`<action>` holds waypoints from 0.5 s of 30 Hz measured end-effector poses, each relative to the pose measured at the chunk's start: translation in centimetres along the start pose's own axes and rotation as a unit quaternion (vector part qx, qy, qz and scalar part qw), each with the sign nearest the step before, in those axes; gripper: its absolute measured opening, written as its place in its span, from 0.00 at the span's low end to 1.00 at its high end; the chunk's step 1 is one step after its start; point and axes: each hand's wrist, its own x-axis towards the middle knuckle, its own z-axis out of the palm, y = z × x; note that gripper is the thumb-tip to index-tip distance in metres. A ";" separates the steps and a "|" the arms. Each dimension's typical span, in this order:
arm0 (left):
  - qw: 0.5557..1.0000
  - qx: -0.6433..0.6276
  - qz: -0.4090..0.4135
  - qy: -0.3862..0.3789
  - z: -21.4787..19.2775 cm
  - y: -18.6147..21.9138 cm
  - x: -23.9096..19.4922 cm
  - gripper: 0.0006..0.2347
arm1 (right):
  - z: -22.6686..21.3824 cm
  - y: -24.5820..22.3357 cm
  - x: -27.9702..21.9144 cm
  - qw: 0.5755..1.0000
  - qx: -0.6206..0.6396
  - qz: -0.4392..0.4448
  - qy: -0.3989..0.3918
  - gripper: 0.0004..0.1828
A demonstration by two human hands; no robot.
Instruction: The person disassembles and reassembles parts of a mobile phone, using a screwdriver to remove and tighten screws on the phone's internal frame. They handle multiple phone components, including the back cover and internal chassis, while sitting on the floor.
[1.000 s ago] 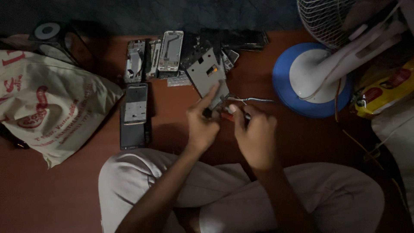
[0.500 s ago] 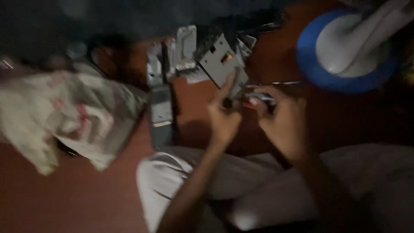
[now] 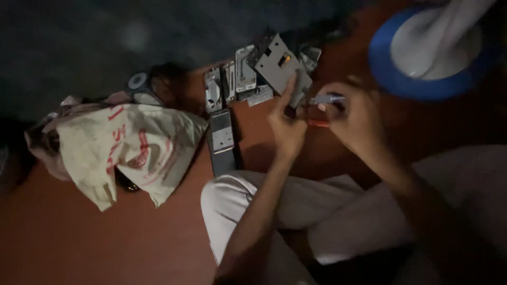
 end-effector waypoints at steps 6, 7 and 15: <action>0.995 -0.014 0.090 0.044 -0.2 4.1 -2.3 0.29 | -2.8 -2.7 0.0 0.989 0.022 -0.137 0.049 0.13; 0.995 -0.023 0.081 0.046 -0.1 5.3 -3.3 0.28 | -3.6 -3.5 -0.1 0.987 0.000 -0.150 0.058 0.16; 0.996 -0.057 0.047 0.055 -2.2 10.9 -3.7 0.30 | -7.3 -9.2 0.1 0.995 -0.054 -0.082 -0.010 0.24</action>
